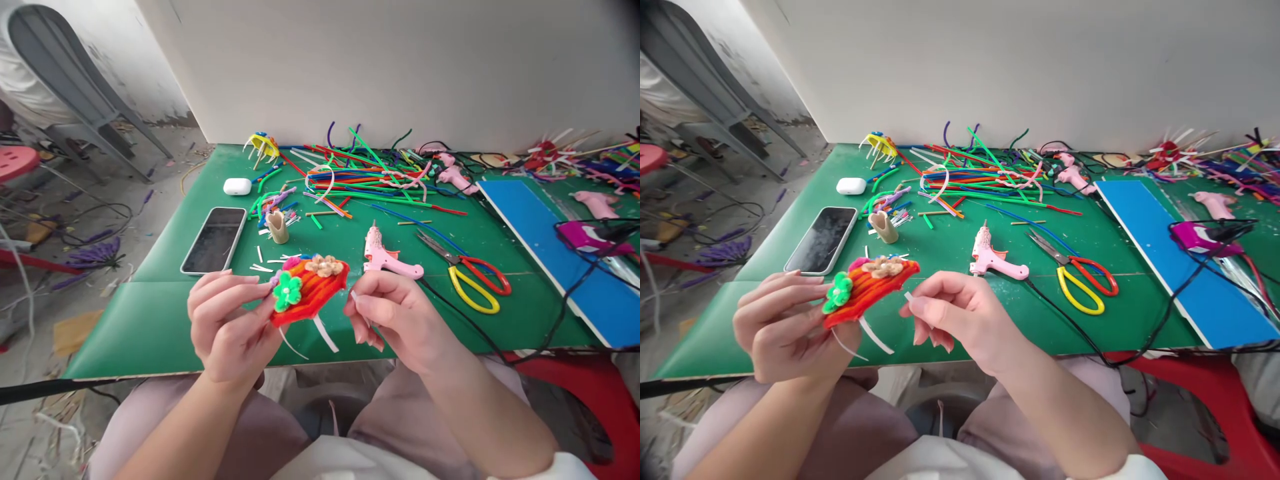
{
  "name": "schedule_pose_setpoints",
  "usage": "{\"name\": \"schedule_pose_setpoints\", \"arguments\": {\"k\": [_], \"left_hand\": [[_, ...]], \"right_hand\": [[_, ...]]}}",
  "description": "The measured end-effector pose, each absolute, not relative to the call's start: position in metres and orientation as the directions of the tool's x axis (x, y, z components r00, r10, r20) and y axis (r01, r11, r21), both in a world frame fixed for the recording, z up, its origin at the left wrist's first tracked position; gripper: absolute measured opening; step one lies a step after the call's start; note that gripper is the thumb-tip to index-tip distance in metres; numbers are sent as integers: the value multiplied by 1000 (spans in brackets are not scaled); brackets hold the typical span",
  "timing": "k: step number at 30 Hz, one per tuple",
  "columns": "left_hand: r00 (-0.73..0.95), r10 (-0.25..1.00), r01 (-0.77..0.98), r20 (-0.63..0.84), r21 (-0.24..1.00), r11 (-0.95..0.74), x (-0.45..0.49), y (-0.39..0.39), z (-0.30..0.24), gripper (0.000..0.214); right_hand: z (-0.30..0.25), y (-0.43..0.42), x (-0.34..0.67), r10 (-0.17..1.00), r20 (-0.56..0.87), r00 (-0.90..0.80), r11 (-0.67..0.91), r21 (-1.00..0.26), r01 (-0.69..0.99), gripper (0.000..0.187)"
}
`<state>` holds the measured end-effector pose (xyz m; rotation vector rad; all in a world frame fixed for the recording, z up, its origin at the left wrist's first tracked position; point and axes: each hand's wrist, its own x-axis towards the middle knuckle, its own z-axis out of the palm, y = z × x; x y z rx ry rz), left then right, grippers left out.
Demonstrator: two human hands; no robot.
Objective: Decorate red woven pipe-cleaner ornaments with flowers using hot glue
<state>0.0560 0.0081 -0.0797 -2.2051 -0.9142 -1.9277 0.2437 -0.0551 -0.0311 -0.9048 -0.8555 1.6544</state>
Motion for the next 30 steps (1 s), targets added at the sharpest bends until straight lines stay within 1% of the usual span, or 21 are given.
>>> {"name": "schedule_pose_setpoints", "arguments": {"k": [3,5,10,14,16,21,30], "left_hand": [[28,393,472,919,334,-816,56,8,-80,22],[55,374,447,926,312,-839,56,8,-80,21],[119,292,421,949,218,-881,55,12,-80,21],[138,175,440,975,98,-893,55,17,-80,21],[141,140,441,980,64,-895,55,19,-80,20],[153,119,438,981,40,-898,55,20,-80,18],[144,130,444,981,54,-894,57,20,-79,20]], "right_hand": [[-31,-55,244,967,-156,-199,-230,-870,-436,10],[-32,-55,244,969,-151,-198,-225,-868,-442,10],[-33,-54,244,971,-156,-183,-223,-869,-441,11],[-34,-55,245,970,-151,-192,-222,-875,-430,11],[-35,-55,245,970,-147,-196,-220,-872,-437,10],[-34,-55,244,971,-139,-196,-215,-865,-454,9],[-34,-55,244,975,-137,-173,-204,-863,-462,9]]}}
